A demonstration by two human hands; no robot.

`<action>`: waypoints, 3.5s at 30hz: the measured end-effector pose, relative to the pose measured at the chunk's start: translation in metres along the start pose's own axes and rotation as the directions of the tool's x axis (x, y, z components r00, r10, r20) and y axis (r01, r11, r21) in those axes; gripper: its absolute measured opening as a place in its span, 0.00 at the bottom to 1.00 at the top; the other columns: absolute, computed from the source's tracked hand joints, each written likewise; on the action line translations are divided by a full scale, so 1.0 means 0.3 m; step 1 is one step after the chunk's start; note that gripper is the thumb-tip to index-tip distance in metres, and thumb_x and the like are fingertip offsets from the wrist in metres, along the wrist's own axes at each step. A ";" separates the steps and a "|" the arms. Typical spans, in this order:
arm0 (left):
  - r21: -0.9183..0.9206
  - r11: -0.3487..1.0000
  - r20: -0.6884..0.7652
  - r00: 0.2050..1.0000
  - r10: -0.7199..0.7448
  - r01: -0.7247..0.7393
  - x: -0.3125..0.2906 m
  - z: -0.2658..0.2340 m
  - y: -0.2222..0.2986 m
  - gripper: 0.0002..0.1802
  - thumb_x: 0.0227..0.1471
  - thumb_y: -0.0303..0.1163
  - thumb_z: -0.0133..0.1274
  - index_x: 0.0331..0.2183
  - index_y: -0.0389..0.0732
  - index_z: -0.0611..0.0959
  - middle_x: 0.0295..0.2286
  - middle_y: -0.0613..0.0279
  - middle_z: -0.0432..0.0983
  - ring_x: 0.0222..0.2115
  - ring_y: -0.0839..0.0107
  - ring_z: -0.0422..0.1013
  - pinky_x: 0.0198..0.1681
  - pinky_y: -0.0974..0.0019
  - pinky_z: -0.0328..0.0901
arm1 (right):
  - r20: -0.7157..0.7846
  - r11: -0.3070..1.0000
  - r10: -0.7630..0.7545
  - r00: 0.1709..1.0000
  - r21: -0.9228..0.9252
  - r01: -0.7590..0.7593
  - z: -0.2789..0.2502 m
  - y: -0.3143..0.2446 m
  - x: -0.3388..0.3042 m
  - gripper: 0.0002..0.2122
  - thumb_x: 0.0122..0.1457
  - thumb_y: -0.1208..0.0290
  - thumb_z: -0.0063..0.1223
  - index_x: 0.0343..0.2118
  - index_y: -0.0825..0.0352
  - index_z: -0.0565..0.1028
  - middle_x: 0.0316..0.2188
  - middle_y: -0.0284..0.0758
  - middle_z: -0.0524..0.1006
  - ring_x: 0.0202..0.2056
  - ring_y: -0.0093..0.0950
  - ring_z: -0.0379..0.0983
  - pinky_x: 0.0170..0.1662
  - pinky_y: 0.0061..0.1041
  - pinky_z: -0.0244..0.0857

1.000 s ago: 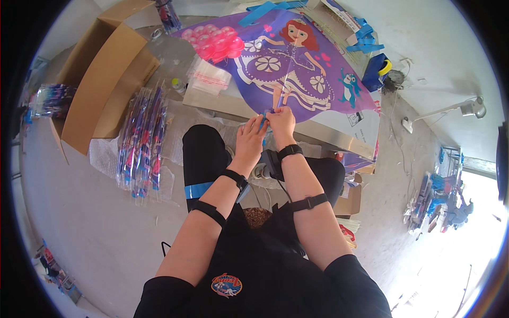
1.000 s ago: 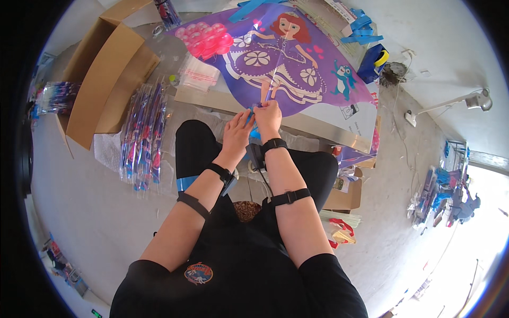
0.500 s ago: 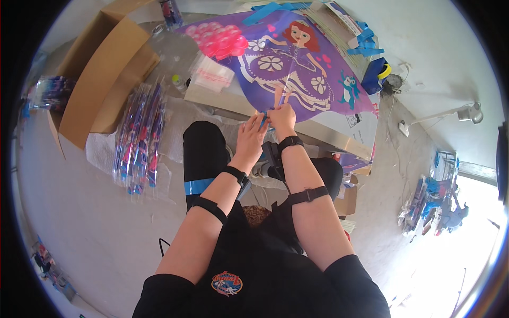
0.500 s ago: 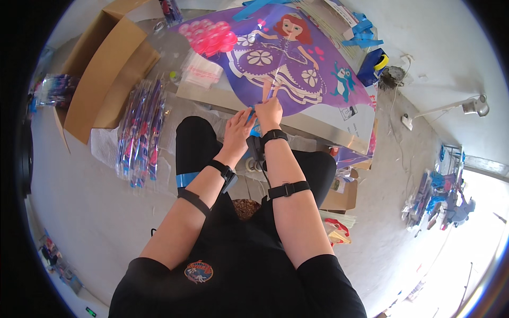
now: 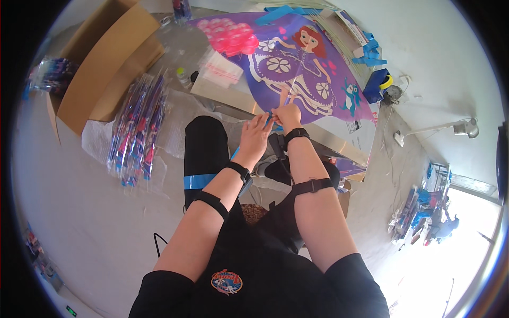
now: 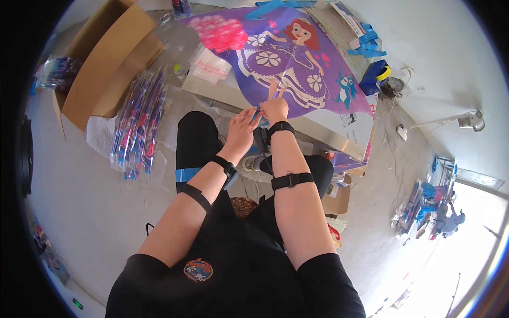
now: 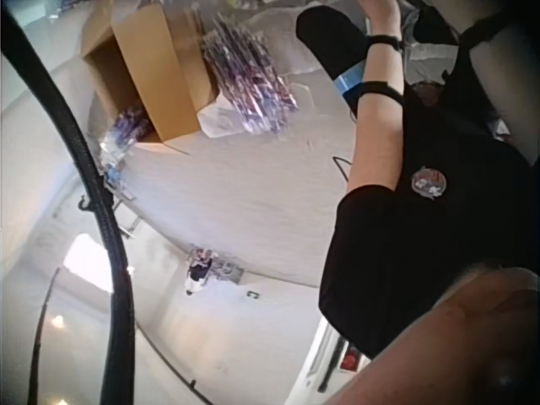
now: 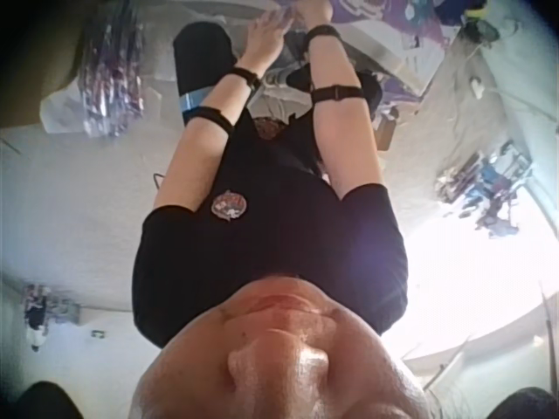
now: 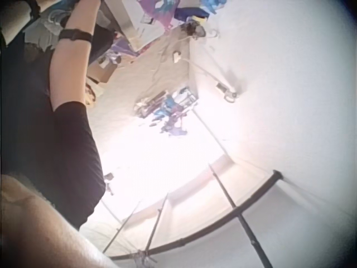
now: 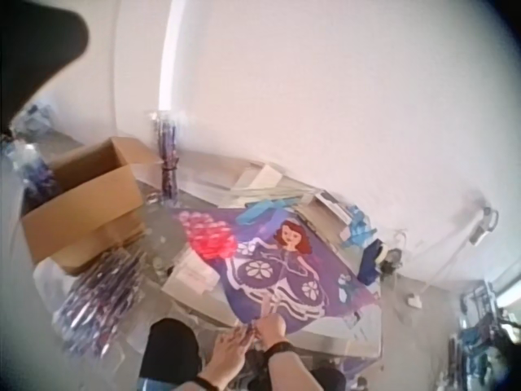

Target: Assembling a character-themed kite by attaching tails and structural components with tape.

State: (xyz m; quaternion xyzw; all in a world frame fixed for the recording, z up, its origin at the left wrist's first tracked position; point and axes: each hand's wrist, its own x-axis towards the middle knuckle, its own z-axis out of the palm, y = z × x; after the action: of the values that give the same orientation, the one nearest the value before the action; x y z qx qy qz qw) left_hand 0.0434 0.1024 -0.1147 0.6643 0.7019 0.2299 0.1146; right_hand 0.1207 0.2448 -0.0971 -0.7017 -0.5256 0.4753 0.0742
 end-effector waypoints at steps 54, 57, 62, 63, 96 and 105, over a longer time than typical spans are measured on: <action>0.114 0.970 0.060 0.976 0.209 -0.214 0.126 0.010 -0.044 0.32 0.54 0.41 0.49 0.58 0.41 0.63 0.59 0.60 0.55 0.61 0.60 0.50 0.61 0.49 0.47 | -0.012 0.468 -0.759 0.651 -0.705 0.533 -0.068 0.273 -0.234 0.32 0.54 0.60 0.53 0.60 0.67 0.58 0.61 0.39 0.58 0.63 0.36 0.50 0.64 0.43 0.41; 0.142 0.965 0.094 0.974 0.207 -0.219 0.123 0.013 -0.038 0.31 0.55 0.41 0.47 0.57 0.42 0.64 0.59 0.61 0.56 0.60 0.62 0.51 0.61 0.48 0.46 | -0.057 0.470 -0.773 0.632 -0.720 0.510 -0.063 0.291 -0.232 0.32 0.54 0.58 0.53 0.60 0.67 0.58 0.61 0.39 0.59 0.63 0.36 0.51 0.64 0.42 0.42; 0.145 0.969 0.177 0.969 0.171 -0.198 0.136 -0.014 -0.027 0.33 0.55 0.45 0.46 0.59 0.40 0.62 0.61 0.56 0.52 0.62 0.60 0.48 0.62 0.47 0.45 | -0.106 0.512 -0.784 0.612 -0.667 0.541 -0.065 0.311 -0.249 0.33 0.53 0.58 0.54 0.60 0.68 0.59 0.61 0.38 0.59 0.63 0.35 0.50 0.64 0.41 0.42; 0.150 0.965 0.176 0.966 0.188 -0.215 0.132 -0.012 -0.026 0.33 0.55 0.45 0.46 0.59 0.40 0.62 0.61 0.56 0.52 0.62 0.60 0.48 0.62 0.47 0.45 | -0.100 0.498 -0.790 0.605 -0.681 0.537 -0.067 0.317 -0.253 0.32 0.53 0.58 0.55 0.59 0.68 0.60 0.60 0.38 0.60 0.63 0.34 0.51 0.64 0.41 0.43; 0.225 0.967 -0.033 0.991 0.129 -0.118 0.378 0.025 -0.097 0.31 0.58 0.46 0.42 0.59 0.41 0.62 0.61 0.56 0.51 0.61 0.58 0.49 0.62 0.48 0.44 | -0.078 0.586 -0.750 0.656 -0.538 0.606 -0.101 0.307 -0.241 0.31 0.55 0.60 0.53 0.59 0.69 0.58 0.61 0.41 0.58 0.64 0.38 0.49 0.64 0.43 0.42; 0.280 0.956 0.056 0.996 0.074 -0.086 0.387 -0.020 -0.086 0.31 0.57 0.47 0.41 0.59 0.44 0.63 0.60 0.58 0.54 0.61 0.60 0.49 0.63 0.49 0.42 | -0.393 0.784 -0.619 0.680 -0.253 0.567 -0.535 0.145 0.264 0.24 0.54 0.65 0.52 0.53 0.69 0.66 0.53 0.47 0.67 0.56 0.43 0.62 0.58 0.37 0.57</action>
State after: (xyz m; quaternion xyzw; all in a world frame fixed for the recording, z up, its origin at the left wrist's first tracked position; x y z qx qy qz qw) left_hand 0.0072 0.2155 -0.1050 0.7067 0.6973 0.1172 0.0250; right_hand 0.2688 0.3532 -0.0837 -0.5871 -0.7171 0.2173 0.3063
